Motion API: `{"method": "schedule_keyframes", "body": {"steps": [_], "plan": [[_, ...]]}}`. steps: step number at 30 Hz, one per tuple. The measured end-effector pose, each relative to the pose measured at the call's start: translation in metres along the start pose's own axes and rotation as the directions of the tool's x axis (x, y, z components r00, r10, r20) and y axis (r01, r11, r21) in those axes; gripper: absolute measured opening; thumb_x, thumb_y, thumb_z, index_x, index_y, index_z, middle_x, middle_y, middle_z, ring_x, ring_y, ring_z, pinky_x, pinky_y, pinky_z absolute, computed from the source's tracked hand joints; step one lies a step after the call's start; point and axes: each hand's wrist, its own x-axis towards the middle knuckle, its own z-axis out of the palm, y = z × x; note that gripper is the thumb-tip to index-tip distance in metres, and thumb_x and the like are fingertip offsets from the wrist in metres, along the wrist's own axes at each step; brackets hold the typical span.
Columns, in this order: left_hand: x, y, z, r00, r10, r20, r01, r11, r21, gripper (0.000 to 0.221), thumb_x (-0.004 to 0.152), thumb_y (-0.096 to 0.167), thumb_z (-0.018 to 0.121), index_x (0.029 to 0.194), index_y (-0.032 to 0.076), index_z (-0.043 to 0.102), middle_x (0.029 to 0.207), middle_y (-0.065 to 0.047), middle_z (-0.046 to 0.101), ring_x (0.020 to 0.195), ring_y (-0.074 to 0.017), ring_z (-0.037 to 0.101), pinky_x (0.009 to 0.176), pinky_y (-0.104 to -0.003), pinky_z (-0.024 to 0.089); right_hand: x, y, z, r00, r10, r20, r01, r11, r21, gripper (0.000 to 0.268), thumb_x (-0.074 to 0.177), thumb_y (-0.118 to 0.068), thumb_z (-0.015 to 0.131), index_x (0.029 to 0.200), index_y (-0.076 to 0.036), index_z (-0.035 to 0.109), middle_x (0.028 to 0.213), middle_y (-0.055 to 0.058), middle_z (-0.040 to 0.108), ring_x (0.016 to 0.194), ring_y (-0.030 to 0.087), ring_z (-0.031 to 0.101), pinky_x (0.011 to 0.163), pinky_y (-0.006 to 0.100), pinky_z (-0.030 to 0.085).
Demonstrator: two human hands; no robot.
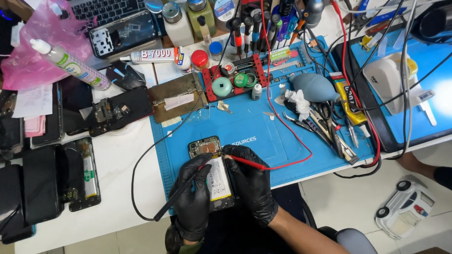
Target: The person uses a multimeter to test components on a phone motherboard, then handles and inspects a red cable before re-testing the phone components.
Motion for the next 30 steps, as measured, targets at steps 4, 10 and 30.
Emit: {"method": "schedule_keyframes", "body": {"steps": [4, 10, 30], "plan": [[0.005, -0.007, 0.001, 0.999, -0.004, -0.039, 0.002, 0.997, -0.075, 0.012, 0.107, 0.003, 0.069, 0.118, 0.004, 0.073, 0.119, -0.012, 0.078, 0.117, -0.0291, 0.077, 0.104, -0.040, 0.065, 0.001, -0.006, 0.000, 1.000, -0.006, -0.008, 0.006, 0.999, 0.043, 0.020, 0.106, -0.020, 0.070, 0.118, -0.007, 0.078, 0.115, 0.013, 0.083, 0.110, 0.030, 0.082, 0.096, 0.042, 0.069], [0.028, -0.002, 0.003, 0.988, -0.028, -0.151, 0.004, 0.987, -0.160, 0.044, 0.101, -0.011, 0.075, 0.139, -0.003, 0.056, 0.123, -0.021, 0.077, 0.109, -0.0420, 0.080, 0.090, -0.053, 0.072, 0.009, -0.023, 0.004, 0.994, 0.040, -0.106, -0.051, 0.993, -0.103, 0.008, 0.096, -0.012, 0.087, 0.104, -0.009, 0.086, 0.092, 0.015, 0.085, 0.097, 0.035, 0.084, 0.091, 0.045, 0.066], [0.044, -0.009, 0.009, 0.989, 0.054, 0.138, -0.066, 0.995, 0.080, 0.032, 0.109, 0.014, 0.074, 0.135, 0.012, 0.056, 0.104, -0.013, 0.085, 0.096, -0.0363, 0.083, 0.077, -0.053, 0.072, 0.002, -0.003, 0.007, 0.979, 0.166, -0.120, -0.176, 0.982, -0.075, 0.012, 0.096, -0.008, 0.089, 0.106, -0.007, 0.084, 0.092, 0.015, 0.084, 0.093, 0.026, 0.083, 0.089, 0.042, 0.065]]}}
